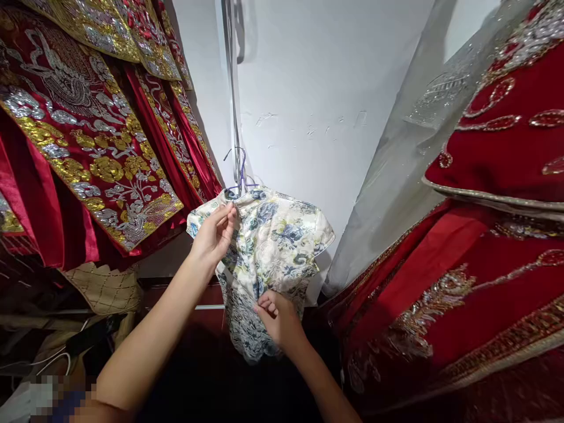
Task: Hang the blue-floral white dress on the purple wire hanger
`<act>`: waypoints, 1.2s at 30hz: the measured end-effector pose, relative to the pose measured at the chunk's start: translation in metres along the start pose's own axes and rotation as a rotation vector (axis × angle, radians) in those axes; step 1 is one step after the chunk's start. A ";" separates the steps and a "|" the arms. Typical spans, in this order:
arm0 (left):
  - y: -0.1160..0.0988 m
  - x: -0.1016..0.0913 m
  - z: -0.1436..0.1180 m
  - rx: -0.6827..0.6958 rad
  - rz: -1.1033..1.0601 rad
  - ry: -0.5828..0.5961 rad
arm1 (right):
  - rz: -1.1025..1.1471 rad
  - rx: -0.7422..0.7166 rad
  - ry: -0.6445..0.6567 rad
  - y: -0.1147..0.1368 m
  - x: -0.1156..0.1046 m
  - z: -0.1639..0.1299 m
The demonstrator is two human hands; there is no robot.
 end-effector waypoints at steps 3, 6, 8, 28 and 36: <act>0.008 -0.006 -0.006 0.024 0.096 0.135 | -0.043 -0.047 -0.075 0.039 -0.037 0.027; 0.011 -0.014 -0.008 0.072 0.180 0.161 | -0.026 -0.171 -0.216 0.098 -0.077 0.064; 0.007 -0.014 -0.009 0.154 0.238 0.207 | -0.081 -0.312 -0.243 0.135 -0.089 0.088; -0.027 -0.020 -0.014 0.459 0.526 0.379 | -0.523 -0.505 -0.189 0.180 -0.085 0.110; -0.022 -0.016 -0.018 0.382 0.555 0.412 | -0.466 -0.522 -0.320 0.185 -0.094 0.101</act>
Point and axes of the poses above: each hand's wrist, its own z-axis towards the middle knuckle, its own x-axis out of the palm, y = z × x, the point moved 7 cm from there along z, towards the middle knuckle, and after that the axes turned 14 degrees about -z, right-handed, at the moved point
